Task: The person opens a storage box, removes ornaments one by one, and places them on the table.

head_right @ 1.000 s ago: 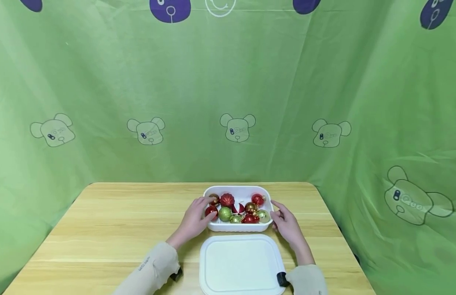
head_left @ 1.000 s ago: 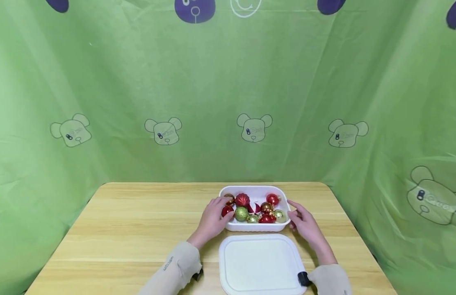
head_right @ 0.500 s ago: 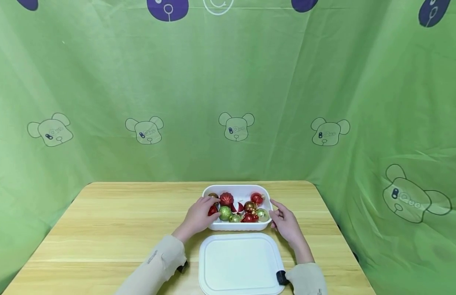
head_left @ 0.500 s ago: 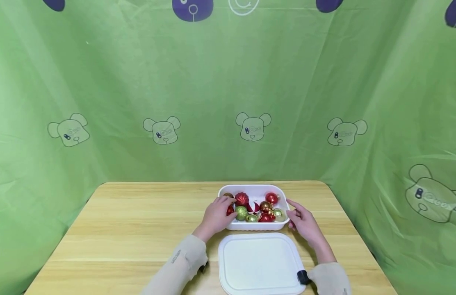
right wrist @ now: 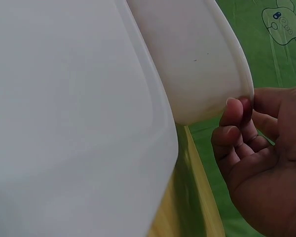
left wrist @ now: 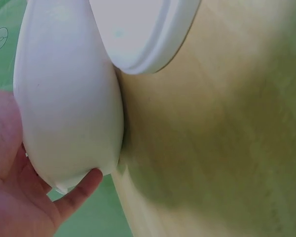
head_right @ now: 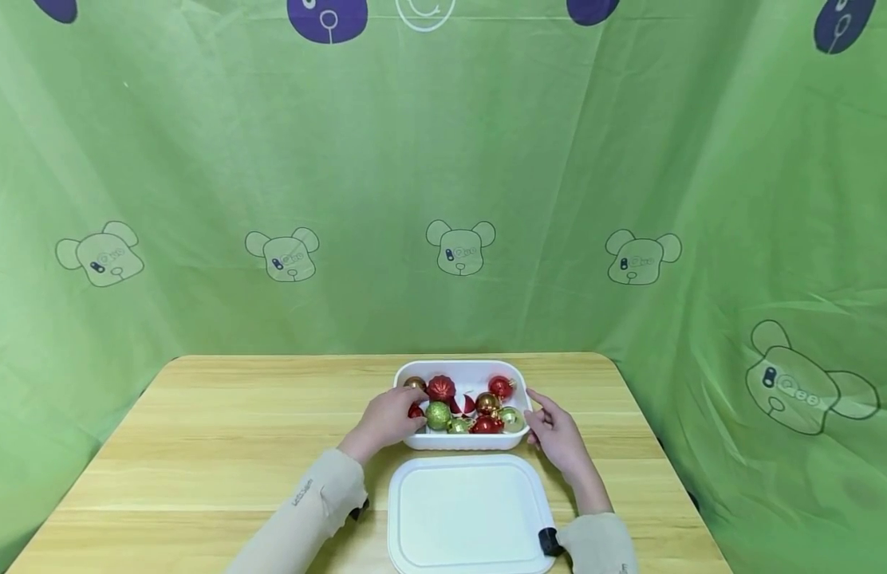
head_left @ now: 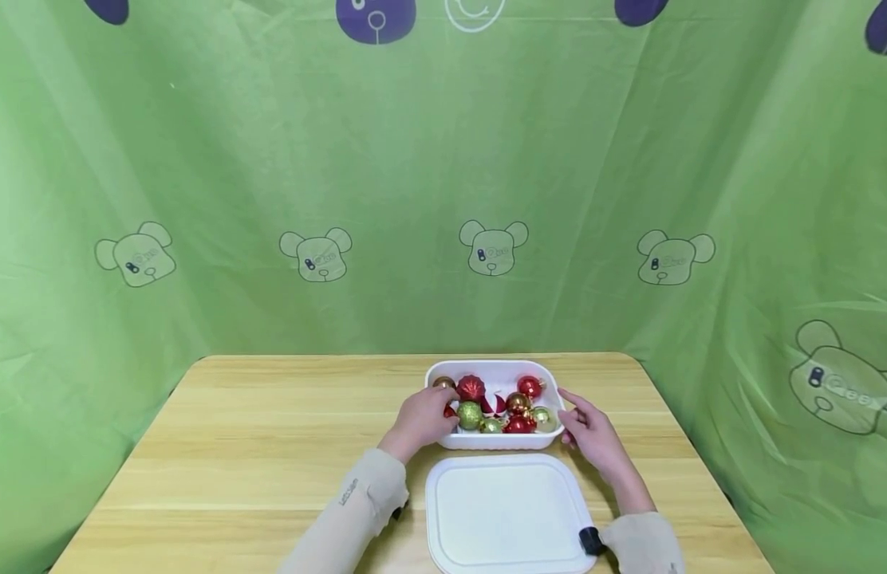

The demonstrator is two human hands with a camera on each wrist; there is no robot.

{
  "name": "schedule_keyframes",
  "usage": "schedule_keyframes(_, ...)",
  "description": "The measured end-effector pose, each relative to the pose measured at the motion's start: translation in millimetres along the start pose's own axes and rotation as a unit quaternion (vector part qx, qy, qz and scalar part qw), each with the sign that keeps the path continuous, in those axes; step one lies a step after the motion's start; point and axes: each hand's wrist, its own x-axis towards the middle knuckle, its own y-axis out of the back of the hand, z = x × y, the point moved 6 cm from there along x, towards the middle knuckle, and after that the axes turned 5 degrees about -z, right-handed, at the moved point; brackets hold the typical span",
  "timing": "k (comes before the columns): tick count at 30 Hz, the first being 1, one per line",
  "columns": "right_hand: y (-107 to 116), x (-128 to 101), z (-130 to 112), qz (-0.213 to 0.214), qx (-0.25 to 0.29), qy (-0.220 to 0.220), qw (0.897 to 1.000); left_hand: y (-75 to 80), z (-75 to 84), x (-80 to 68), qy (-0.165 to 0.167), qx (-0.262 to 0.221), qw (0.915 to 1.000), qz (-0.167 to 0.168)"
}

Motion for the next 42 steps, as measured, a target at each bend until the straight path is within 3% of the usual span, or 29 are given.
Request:
schedule_keyframes(5, -0.8, -1.0, -1.2, -0.002, 0.000, 0.002, 1.000, -2.9, -1.5, 1.8, -0.005, -0.036, 0.9993, -0.013)
schedule_keyframes(9, -1.0, -1.2, -0.5, -0.001, 0.001, 0.005, 1.000, -3.3, -1.7, 0.6, -0.012, -0.067, 0.9977, -0.004)
schedule_keyframes(15, -1.0, -0.7, 0.3, 0.001, -0.005, 0.010, 1.000, -5.4, -3.4, 1.1, -0.021, -0.072, 0.9971, 0.015)
schedule_keyframes(26, -1.9, -0.4, 0.1, 0.004, -0.010, 0.010, 1.000, 4.5, -2.9, -5.2, -0.043, -0.040, 0.9943, 0.089)
schedule_keyframes(33, 0.3, -0.5, -1.2, 0.007, -0.006, 0.008, 1.000, 13.0, -1.5, -8.0, -0.050, -0.082, 0.9864, 0.133)
schedule_keyframes(42, -0.2, -0.5, -1.3, 0.005, -0.008, 0.007, 1.000, 22.9, 7.2, -11.7, -0.065, -0.143, 0.9758, 0.152)
